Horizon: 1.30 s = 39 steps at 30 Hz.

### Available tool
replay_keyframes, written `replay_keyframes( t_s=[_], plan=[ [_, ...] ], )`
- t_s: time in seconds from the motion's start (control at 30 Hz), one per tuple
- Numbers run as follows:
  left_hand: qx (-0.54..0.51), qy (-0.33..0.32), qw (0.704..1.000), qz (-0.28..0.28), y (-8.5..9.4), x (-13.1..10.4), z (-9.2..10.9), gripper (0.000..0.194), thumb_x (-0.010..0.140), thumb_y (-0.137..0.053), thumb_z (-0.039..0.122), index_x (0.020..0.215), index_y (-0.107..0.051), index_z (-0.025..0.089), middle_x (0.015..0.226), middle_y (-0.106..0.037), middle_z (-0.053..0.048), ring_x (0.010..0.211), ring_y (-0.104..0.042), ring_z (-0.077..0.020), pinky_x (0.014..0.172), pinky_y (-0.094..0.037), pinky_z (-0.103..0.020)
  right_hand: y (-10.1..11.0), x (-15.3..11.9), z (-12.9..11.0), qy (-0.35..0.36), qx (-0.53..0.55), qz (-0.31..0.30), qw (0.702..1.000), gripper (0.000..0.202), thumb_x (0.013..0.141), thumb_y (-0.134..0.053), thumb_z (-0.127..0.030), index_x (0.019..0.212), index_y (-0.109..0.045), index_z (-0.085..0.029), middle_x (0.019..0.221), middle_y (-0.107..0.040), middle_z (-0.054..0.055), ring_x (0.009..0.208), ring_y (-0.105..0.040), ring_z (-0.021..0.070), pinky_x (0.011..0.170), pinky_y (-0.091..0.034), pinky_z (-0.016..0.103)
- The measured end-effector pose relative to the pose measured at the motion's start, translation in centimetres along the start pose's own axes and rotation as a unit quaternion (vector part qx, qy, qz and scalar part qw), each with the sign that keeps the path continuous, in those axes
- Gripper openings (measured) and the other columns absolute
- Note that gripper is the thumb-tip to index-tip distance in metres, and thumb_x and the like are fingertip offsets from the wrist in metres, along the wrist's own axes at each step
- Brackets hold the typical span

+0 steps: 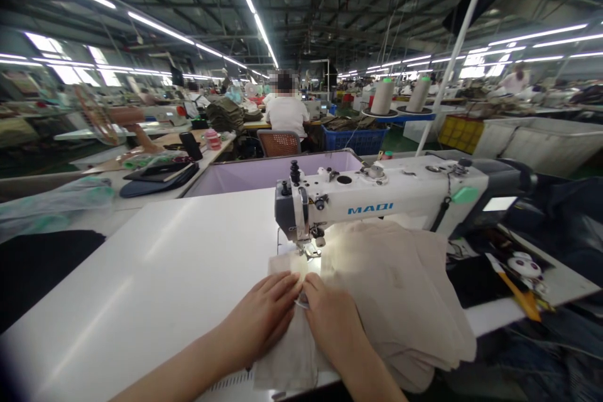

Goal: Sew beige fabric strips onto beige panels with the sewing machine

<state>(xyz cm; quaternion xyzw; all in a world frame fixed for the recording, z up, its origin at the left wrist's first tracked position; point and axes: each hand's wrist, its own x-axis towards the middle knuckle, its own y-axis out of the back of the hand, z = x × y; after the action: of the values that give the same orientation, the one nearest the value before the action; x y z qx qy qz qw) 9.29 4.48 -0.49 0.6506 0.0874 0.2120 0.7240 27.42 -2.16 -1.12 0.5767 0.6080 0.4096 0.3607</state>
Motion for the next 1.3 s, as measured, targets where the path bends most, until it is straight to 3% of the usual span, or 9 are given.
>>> replay_keyframes(
  t_s=[0.17, 0.6, 0.73, 0.97, 1.17, 1.3],
  plan=[
    [-0.016, -0.013, 1.0, -0.015, 0.2, -0.7, 1.1, 0.049, 0.091, -0.055, 0.015, 0.14, -0.052, 0.01, 0.143, -0.057, -0.016, 0.135, -0.051, -0.0337, 0.114, -0.046, -0.049, -0.4, -1.0, -0.1, -0.005, -0.001, -0.01, 1.0, 0.046, 0.084, -0.048, -0.001, 0.122, -0.065, -0.022, 0.134, -0.065, 0.005, 0.104, -0.07, 0.022, 0.086, -0.052, 0.03],
    [-0.033, -0.004, 0.999, 0.007, 0.4, 2.2, -2.9, 0.039, 0.093, -0.051, 0.016, 0.131, -0.057, 0.016, 0.137, -0.062, -0.013, 0.13, -0.055, -0.0303, 0.111, -0.048, -0.047, 0.9, 3.0, 0.3, -0.011, -0.042, 0.014, 0.999, 0.023, 0.094, -0.053, -0.011, 0.109, -0.066, -0.022, 0.112, -0.072, 0.002, 0.095, -0.071, 0.0204, 0.074, -0.046, 0.027],
    [-0.036, -0.005, 0.999, 0.018, 0.3, 2.4, -3.2, 0.033, 0.094, -0.05, 0.017, 0.126, -0.06, 0.017, 0.135, -0.063, -0.013, 0.13, -0.055, -0.0287, 0.112, -0.047, -0.045, 1.0, 3.3, 0.2, -0.013, -0.046, 0.016, 0.999, 0.022, 0.093, -0.054, -0.011, 0.109, -0.066, -0.022, 0.111, -0.072, 0.002, 0.094, -0.071, 0.0196, 0.072, -0.045, 0.026],
    [-0.025, -0.005, 0.999, 0.033, -0.4, 2.1, -3.3, 0.037, 0.096, -0.049, 0.018, 0.132, -0.058, 0.016, 0.138, -0.061, -0.013, 0.133, -0.054, -0.0292, 0.114, -0.046, -0.046, 0.8, 3.2, 0.4, -0.012, -0.043, 0.021, 0.999, 0.024, 0.092, -0.053, -0.01, 0.108, -0.067, -0.022, 0.111, -0.072, 0.002, 0.094, -0.071, 0.0191, 0.072, -0.045, 0.026],
    [-0.002, 0.005, 1.0, 0.013, -1.6, 1.2, -3.6, 0.06, 0.1, -0.054, 0.044, 0.152, -0.039, 0.017, 0.156, -0.044, -0.018, 0.146, -0.039, -0.034, 0.118, -0.038, -0.054, 0.6, 2.4, 0.0, -0.001, -0.034, 0.035, 0.999, 0.032, 0.089, -0.053, -0.007, 0.115, -0.066, -0.022, 0.117, -0.071, 0.002, 0.098, -0.07, 0.0197, 0.079, -0.047, 0.027],
    [0.005, -0.008, 1.0, 0.004, -1.8, 0.8, -4.3, 0.066, 0.1, -0.053, 0.051, 0.155, -0.036, 0.017, 0.159, -0.039, -0.019, 0.148, -0.035, -0.0346, 0.119, -0.035, -0.055, 0.7, 0.8, -0.6, 0.018, -0.017, 0.038, 0.999, 0.035, 0.09, -0.053, -0.009, 0.121, -0.064, -0.023, 0.131, -0.066, 0.004, 0.101, -0.069, 0.0203, 0.082, -0.049, 0.028]
  ],
)
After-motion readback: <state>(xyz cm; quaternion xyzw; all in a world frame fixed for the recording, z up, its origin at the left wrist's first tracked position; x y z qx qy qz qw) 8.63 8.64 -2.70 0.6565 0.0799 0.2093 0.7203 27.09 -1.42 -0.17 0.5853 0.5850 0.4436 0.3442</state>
